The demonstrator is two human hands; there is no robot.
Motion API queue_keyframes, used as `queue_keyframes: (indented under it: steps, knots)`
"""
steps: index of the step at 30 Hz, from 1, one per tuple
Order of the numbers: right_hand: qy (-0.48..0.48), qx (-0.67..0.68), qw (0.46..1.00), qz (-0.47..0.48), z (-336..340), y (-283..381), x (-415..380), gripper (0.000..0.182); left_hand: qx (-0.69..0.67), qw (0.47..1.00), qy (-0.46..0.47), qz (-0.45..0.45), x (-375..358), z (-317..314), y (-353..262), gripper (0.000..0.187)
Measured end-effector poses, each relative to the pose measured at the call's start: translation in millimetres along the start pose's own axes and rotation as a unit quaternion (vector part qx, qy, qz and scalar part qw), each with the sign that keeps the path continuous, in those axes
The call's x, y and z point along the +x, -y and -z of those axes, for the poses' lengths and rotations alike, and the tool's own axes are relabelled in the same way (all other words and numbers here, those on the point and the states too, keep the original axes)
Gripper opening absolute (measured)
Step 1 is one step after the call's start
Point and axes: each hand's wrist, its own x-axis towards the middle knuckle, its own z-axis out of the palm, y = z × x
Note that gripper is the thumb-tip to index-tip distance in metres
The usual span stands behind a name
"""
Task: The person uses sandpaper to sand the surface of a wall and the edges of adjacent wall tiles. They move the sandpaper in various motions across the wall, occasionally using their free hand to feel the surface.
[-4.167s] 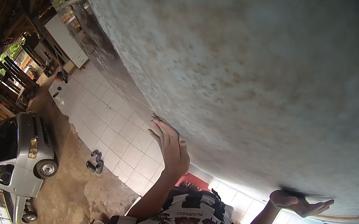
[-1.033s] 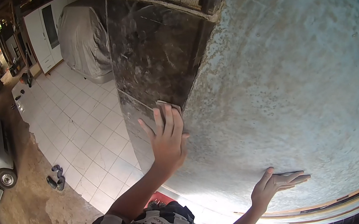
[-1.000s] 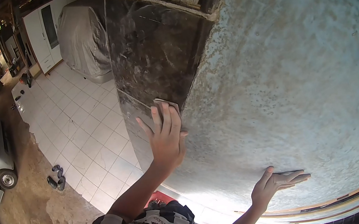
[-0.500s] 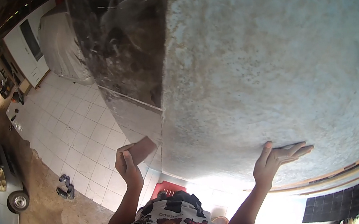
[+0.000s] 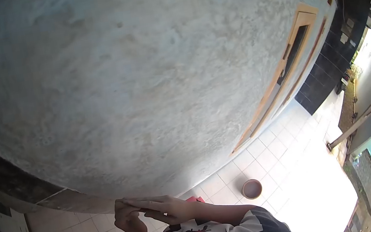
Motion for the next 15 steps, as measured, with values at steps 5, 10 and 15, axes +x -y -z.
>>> queue_keyframes:
  steps: [5,10,15]
  knots:
    - [-0.099,-0.056,0.993,0.003,36,5,-24,0.063,-0.016,1.000,0.014,0.007,11,-29,7,0.017]
    - [-0.543,-0.320,0.776,-0.034,119,8,-61,0.042,0.202,0.955,-0.040,-0.214,44,-32,33,0.061]
    - [-0.683,-0.433,0.566,-0.159,208,-51,-124,0.044,0.315,0.916,-0.031,-0.247,66,-57,28,0.084]
